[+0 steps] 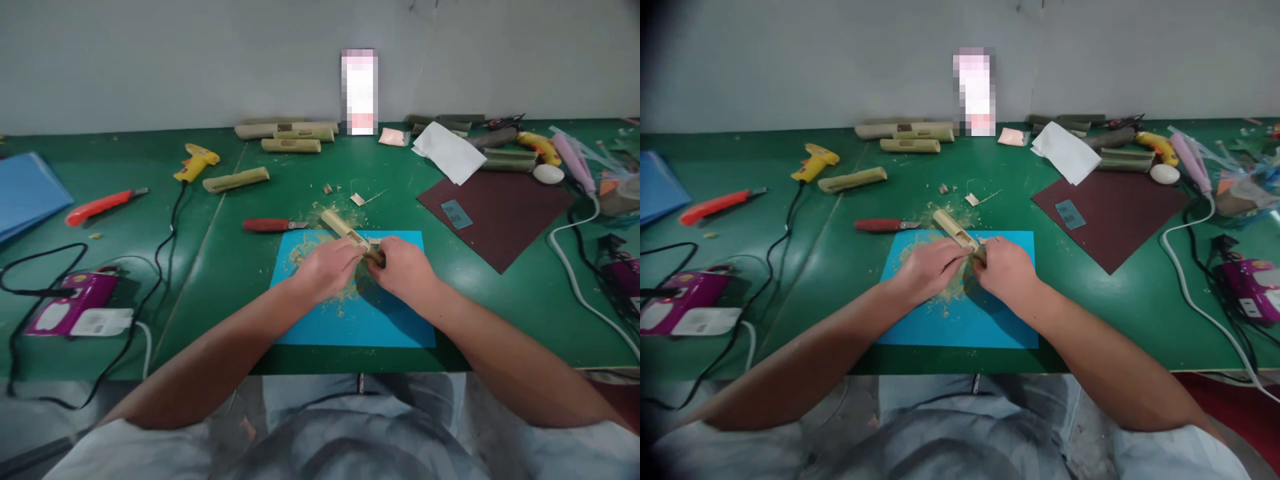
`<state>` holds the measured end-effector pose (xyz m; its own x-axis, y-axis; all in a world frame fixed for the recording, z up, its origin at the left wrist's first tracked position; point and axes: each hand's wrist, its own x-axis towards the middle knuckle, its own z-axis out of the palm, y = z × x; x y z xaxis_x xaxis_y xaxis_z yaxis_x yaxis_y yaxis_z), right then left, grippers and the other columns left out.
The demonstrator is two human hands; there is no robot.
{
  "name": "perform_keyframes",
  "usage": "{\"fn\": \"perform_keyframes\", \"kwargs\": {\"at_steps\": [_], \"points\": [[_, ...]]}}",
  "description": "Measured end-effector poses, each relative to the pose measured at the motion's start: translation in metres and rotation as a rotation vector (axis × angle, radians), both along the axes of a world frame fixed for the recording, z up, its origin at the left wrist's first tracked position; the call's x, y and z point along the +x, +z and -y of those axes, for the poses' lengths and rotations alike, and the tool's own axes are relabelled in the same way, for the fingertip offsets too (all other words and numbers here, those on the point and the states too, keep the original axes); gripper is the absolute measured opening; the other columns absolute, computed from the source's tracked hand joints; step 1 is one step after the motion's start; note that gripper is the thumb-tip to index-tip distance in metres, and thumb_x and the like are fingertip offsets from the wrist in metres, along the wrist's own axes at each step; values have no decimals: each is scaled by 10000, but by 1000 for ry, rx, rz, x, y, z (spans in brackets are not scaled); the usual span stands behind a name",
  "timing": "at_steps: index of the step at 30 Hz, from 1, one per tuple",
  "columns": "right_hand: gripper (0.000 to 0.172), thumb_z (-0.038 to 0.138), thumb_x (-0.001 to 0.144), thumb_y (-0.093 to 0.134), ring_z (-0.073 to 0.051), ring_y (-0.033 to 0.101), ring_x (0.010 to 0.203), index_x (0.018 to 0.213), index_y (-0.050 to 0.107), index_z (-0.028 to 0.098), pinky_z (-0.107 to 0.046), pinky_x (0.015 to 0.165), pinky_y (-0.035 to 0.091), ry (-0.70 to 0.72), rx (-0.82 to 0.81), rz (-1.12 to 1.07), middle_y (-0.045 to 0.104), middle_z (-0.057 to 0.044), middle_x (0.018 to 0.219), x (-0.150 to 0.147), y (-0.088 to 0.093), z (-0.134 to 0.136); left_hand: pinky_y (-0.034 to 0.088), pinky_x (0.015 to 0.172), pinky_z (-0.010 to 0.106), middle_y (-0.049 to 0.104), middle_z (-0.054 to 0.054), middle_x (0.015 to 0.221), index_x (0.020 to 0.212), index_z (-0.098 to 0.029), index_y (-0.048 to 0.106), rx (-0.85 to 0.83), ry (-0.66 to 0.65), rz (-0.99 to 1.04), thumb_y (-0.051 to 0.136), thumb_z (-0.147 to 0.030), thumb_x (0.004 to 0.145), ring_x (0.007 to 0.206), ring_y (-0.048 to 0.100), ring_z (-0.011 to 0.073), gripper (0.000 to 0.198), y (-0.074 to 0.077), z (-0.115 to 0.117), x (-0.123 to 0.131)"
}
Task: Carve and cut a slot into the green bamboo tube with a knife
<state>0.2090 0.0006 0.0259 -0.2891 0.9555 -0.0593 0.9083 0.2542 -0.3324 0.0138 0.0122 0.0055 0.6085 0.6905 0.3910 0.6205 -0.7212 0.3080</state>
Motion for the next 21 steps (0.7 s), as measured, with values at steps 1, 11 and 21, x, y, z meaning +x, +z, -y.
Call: {"fn": "perform_keyframes", "kwargs": {"at_steps": [1, 11, 21], "points": [[163, 339, 916, 574, -187, 569, 746, 877, 618, 187, -331, 615, 310, 1, 0, 3, 663, -80, 891, 0, 0, 0, 578, 806, 315, 727, 97, 940, 1072, -144, 703, 6, -1, 0, 426, -256, 1064, 895, 701, 197, 298, 0, 0, -1], [184, 347, 926, 561, -191, 594, 769, 917, 626, 174, -328, 619, 310, -7, -2, 10, 681, -87, 936, 0, 1, 1, 573, 788, 308, 741, 94, 982, 1117, -156, 703, -2, -27, 16, 463, -245, 1049, 908, 711, 204, 264, -3, -8, -1], [181, 357, 916, 579, -179, 571, 750, 912, 621, 181, -325, 610, 294, 5, -6, 0, 672, -75, 917, 0, -1, 1, 577, 778, 301, 739, 92, 965, 1057, -151, 713, -20, -24, 45, 478, -219, 1037, 878, 711, 191, 245, 3, -6, -1]]}}
